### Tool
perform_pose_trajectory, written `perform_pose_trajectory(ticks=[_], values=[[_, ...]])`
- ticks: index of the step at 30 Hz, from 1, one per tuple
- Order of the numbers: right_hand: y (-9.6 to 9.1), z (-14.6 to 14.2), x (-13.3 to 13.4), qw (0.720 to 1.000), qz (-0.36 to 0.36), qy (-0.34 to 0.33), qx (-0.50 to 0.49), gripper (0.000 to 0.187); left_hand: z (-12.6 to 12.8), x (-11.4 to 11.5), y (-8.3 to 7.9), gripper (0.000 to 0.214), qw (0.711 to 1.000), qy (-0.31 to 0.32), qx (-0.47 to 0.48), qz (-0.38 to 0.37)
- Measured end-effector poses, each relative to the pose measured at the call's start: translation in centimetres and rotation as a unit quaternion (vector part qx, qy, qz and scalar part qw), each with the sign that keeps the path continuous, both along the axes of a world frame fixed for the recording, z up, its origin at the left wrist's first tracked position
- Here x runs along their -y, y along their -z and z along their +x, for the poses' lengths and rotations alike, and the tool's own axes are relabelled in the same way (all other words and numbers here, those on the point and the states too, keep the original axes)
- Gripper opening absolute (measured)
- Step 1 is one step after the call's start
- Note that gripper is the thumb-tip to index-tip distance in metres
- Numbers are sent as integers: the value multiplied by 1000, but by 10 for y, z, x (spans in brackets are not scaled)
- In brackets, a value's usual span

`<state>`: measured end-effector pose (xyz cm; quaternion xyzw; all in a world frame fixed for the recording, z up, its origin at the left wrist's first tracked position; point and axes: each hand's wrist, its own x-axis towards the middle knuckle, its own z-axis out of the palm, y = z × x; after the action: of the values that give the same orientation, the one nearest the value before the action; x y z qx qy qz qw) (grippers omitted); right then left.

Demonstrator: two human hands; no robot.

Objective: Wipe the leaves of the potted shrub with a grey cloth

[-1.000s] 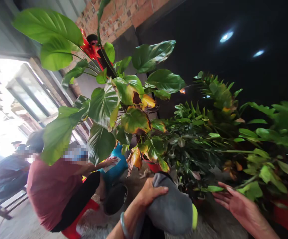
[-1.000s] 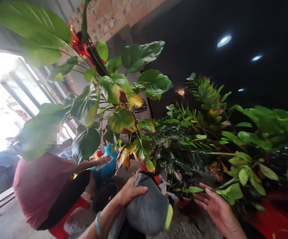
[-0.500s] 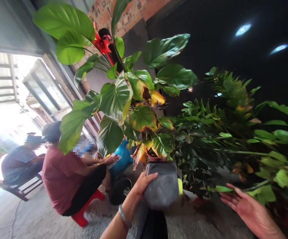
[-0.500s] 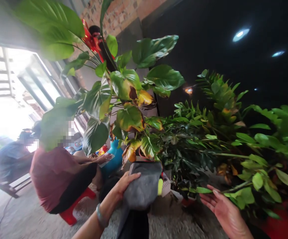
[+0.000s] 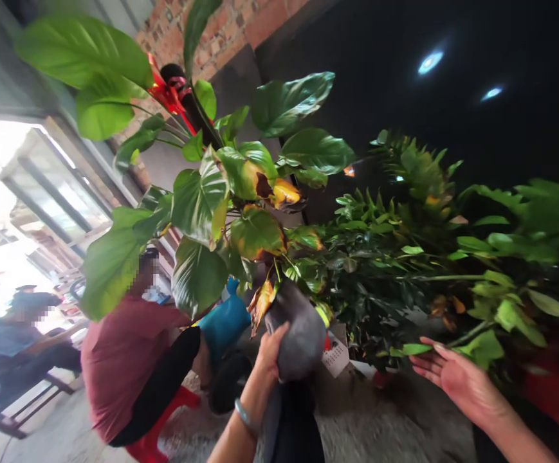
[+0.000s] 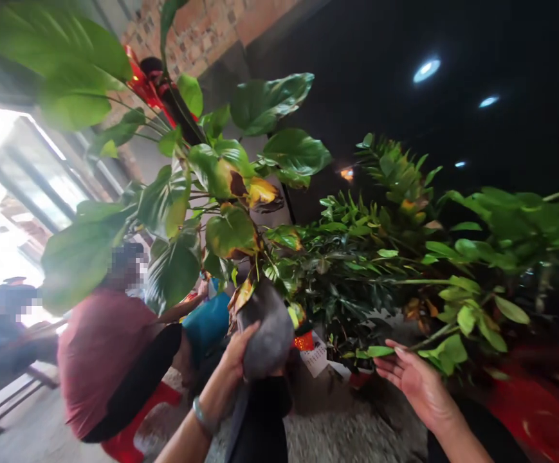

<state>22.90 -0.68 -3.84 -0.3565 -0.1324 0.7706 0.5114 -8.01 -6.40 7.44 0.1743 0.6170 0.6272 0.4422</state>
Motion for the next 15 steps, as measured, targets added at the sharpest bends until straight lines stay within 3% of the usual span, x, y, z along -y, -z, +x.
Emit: perform_pose_trajectory(ticks=[2, 4, 7, 9, 11, 13, 15], values=[[2, 2, 0, 1000, 6, -1, -4, 24, 8, 16, 14, 24, 997, 65, 21, -42], [4, 3, -1, 1000, 15, -1, -9, 25, 10, 26, 5, 23, 993, 100, 35, -51], [7, 2, -3, 999, 33, 3, -13, 25, 10, 22, -44, 21, 995, 78, 54, 1], [8, -1, -4, 999, 40, 7, -14, 26, 11, 8, -80, 18, 993, 52, 62, 83], [6, -4, -3, 999, 42, 12, -16, 27, 15, -11, -101, 19, 987, 18, 55, 152], [3, -7, -2, 999, 41, 16, -21, 27, 25, -27, -99, 20, 985, -2, 56, 163], [-1, -7, 0, 999, 34, 18, -26, 27, 38, -34, -77, 17, 991, 22, 82, 100]])
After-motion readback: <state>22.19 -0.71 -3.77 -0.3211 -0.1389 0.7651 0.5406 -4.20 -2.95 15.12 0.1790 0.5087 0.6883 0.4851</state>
